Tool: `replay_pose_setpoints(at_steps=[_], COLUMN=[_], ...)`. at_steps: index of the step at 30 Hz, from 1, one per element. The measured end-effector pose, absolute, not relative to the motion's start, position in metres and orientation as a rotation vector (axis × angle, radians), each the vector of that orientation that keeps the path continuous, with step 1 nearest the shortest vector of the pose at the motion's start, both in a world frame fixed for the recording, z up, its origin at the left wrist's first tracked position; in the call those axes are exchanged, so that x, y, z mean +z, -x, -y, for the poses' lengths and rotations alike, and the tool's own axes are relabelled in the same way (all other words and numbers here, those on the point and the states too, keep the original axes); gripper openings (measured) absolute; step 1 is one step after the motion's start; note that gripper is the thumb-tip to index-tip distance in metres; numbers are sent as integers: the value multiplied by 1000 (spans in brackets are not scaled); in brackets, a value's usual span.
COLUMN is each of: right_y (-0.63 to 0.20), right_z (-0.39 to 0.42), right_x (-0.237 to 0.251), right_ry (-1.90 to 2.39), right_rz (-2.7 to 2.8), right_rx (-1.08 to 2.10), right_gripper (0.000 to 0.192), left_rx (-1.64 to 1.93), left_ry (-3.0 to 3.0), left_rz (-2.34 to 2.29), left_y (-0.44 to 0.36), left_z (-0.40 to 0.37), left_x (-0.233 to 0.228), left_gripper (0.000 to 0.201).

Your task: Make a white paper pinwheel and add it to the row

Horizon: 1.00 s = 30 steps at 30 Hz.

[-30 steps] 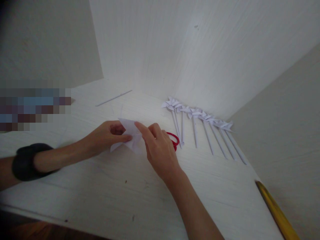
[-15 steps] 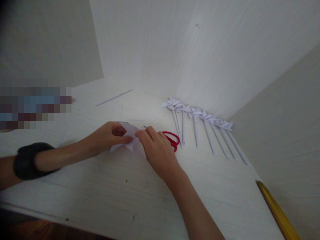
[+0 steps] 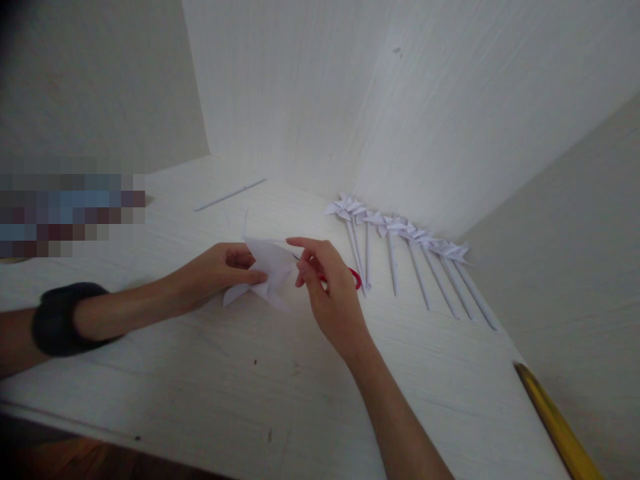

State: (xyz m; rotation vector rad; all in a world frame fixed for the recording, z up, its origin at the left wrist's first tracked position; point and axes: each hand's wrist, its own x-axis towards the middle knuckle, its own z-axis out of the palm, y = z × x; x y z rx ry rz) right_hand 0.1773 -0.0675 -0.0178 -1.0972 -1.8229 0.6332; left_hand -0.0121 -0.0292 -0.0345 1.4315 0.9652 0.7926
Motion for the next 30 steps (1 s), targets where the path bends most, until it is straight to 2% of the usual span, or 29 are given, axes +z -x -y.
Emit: replay_pose_setpoints(at_steps=[9, 16, 24, 30], right_y=[-186, -178, -166, -157], right_z=[60, 62, 73, 80], right_x=[-13, -17, -17, -16], right_ry=[1108, 1052, 1057, 1061], right_rz=[1555, 1639, 1906, 2114], right_rx=[857, 964, 600, 259], right_gripper=[18, 20, 33, 36], left_rx=[880, 892, 882, 910], left_ry=[-1461, -1578, -1651, -1741], left_rz=[-1039, -1024, -965, -1047], left_y=[13, 15, 17, 17], left_z=[28, 27, 26, 28], left_x=[-37, -38, -41, -37], left_gripper=[19, 19, 22, 16])
